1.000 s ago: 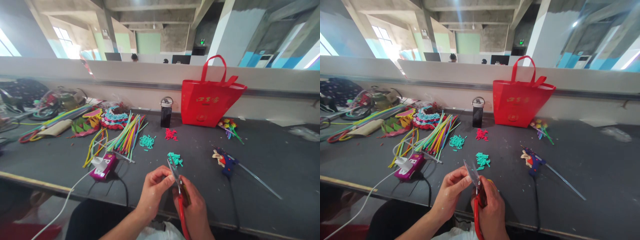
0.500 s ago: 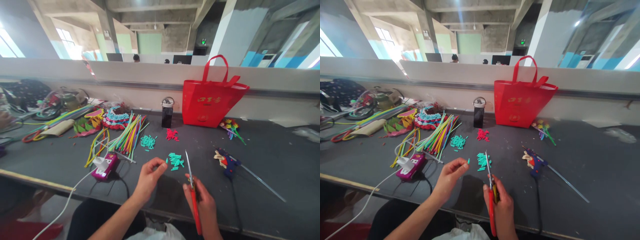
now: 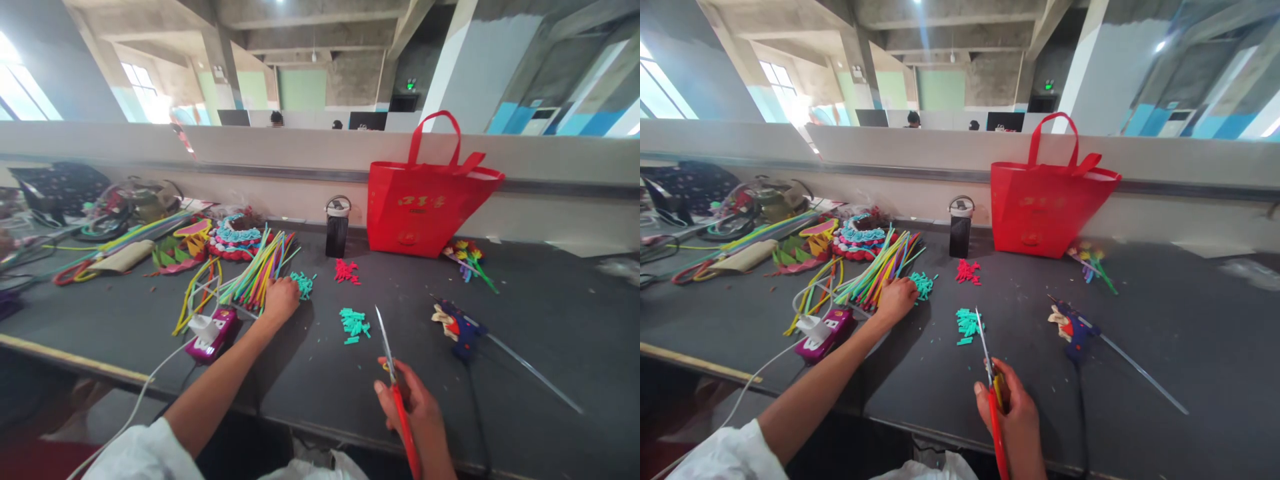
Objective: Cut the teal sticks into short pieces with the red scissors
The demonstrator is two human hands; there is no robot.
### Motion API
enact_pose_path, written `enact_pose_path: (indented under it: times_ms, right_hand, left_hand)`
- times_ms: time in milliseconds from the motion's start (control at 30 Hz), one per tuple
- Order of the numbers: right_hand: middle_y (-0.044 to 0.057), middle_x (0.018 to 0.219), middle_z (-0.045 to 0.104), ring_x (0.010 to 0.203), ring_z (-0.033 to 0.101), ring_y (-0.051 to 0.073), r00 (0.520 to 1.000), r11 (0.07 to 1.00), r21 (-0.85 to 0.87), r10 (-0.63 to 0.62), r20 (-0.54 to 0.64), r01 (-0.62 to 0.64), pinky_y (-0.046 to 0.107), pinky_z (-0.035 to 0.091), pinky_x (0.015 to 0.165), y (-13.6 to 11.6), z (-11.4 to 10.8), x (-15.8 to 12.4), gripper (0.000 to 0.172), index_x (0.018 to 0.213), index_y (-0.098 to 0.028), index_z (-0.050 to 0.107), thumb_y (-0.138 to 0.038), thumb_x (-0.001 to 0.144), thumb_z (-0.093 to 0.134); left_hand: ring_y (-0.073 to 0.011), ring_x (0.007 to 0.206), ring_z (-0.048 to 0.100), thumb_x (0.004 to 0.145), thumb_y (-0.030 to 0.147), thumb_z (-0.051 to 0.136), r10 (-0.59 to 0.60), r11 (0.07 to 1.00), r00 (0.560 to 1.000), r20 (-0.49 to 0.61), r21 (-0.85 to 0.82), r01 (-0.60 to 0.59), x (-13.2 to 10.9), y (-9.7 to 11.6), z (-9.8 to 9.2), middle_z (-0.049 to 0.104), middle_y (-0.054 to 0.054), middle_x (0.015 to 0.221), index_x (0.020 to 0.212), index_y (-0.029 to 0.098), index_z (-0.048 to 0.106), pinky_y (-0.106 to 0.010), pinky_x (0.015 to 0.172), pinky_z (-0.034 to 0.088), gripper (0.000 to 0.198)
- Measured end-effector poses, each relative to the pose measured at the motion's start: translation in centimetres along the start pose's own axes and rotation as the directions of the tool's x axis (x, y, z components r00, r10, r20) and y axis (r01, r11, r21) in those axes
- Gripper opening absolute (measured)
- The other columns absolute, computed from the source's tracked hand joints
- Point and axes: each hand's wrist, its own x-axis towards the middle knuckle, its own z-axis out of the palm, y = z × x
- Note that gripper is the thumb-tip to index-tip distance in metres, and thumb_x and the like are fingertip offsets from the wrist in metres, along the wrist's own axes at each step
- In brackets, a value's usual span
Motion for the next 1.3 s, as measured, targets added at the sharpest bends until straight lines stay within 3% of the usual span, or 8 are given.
enact_pose_path:
  times_ms: [233,400,600,867,1033,1133,1300]
  right_hand:
    - [-0.003,0.055,0.058,0.044,0.051,0.011,0.999,1.000,0.017,0.013,0.044,-0.014,0.020,0.043,0.041,-0.4,-0.2,0.2,0.046,0.097,-0.018,0.071,-0.048,0.063,0.075]
    - [-0.005,0.054,0.055,0.040,0.044,0.009,0.996,0.998,0.033,0.052,0.078,-0.054,0.020,0.039,0.037,-0.3,-0.4,0.1,0.046,0.102,-0.018,0.069,-0.047,0.066,0.073]
    - [-0.007,0.051,0.048,0.038,0.039,0.009,0.986,0.991,0.053,0.117,0.120,-0.124,0.020,0.035,0.034,0.2,-0.5,0.0,0.050,0.109,-0.018,0.065,-0.047,0.069,0.071]
    - [-0.006,0.050,0.051,0.035,0.041,0.009,0.994,0.995,0.077,0.058,0.093,-0.065,0.020,0.035,0.033,-0.3,-0.5,0.1,0.043,0.102,-0.020,0.067,-0.046,0.068,0.072]
    - [-0.005,0.051,0.055,0.037,0.045,0.010,0.998,0.996,0.093,-0.016,0.058,0.011,0.019,0.037,0.035,-0.7,-0.5,0.1,0.039,0.096,-0.021,0.069,-0.049,0.068,0.072]
    - [-0.005,0.049,0.053,0.036,0.044,0.010,0.997,0.996,0.092,0.013,0.072,-0.020,0.019,0.036,0.034,-0.9,-0.4,0.1,0.043,0.097,-0.021,0.069,-0.052,0.067,0.072]
    - [-0.007,0.048,0.047,0.035,0.038,0.008,0.985,0.978,0.158,0.117,0.131,-0.137,0.019,0.031,0.031,-0.9,-0.2,0.4,0.050,0.101,-0.019,0.066,-0.054,0.066,0.073]
  left_hand:
    - [-0.0297,0.094,0.057,0.088,0.022,0.044,0.045,0.998,0.998,-0.034,0.044,-0.043,-0.6,0.1,-0.2,0.066,-0.014,0.094,0.085,0.015,0.068,-0.043,0.085,0.030,0.024]
    - [-0.0258,0.101,0.054,0.091,0.025,0.045,0.211,0.977,0.977,-0.016,-0.025,-0.211,-0.7,3.8,-0.1,0.066,-0.009,0.102,0.095,0.021,0.069,-0.040,0.090,0.028,0.025]
    - [-0.0266,0.091,0.053,0.083,0.019,0.053,0.360,0.932,0.927,0.102,-0.086,-0.352,-0.6,8.3,2.1,0.067,-0.011,0.084,0.075,0.018,0.072,-0.041,0.084,0.030,0.020]
    - [-0.0279,0.087,0.056,0.073,0.012,0.056,0.293,0.949,0.946,0.139,-0.167,-0.269,-0.7,9.0,3.0,0.067,-0.013,0.077,0.067,0.015,0.070,-0.043,0.085,0.032,0.015]
    - [-0.0198,0.072,0.058,0.070,0.015,0.056,0.197,0.934,0.967,0.161,-0.329,-0.136,-1.1,7.9,2.3,0.066,-0.005,0.071,0.072,0.017,0.068,-0.030,0.066,0.038,0.012]
    - [-0.0146,0.059,0.053,0.068,0.017,0.059,0.175,0.889,0.967,0.186,-0.452,-0.074,-1.9,7.5,1.8,0.061,0.001,0.062,0.072,0.017,0.066,-0.024,0.055,0.034,0.009]
    - [-0.0127,0.059,0.052,0.065,0.012,0.059,0.184,0.776,0.970,0.160,-0.629,-0.043,-3.6,7.9,1.9,0.062,0.003,0.064,0.078,0.017,0.068,-0.023,0.055,0.035,0.017]
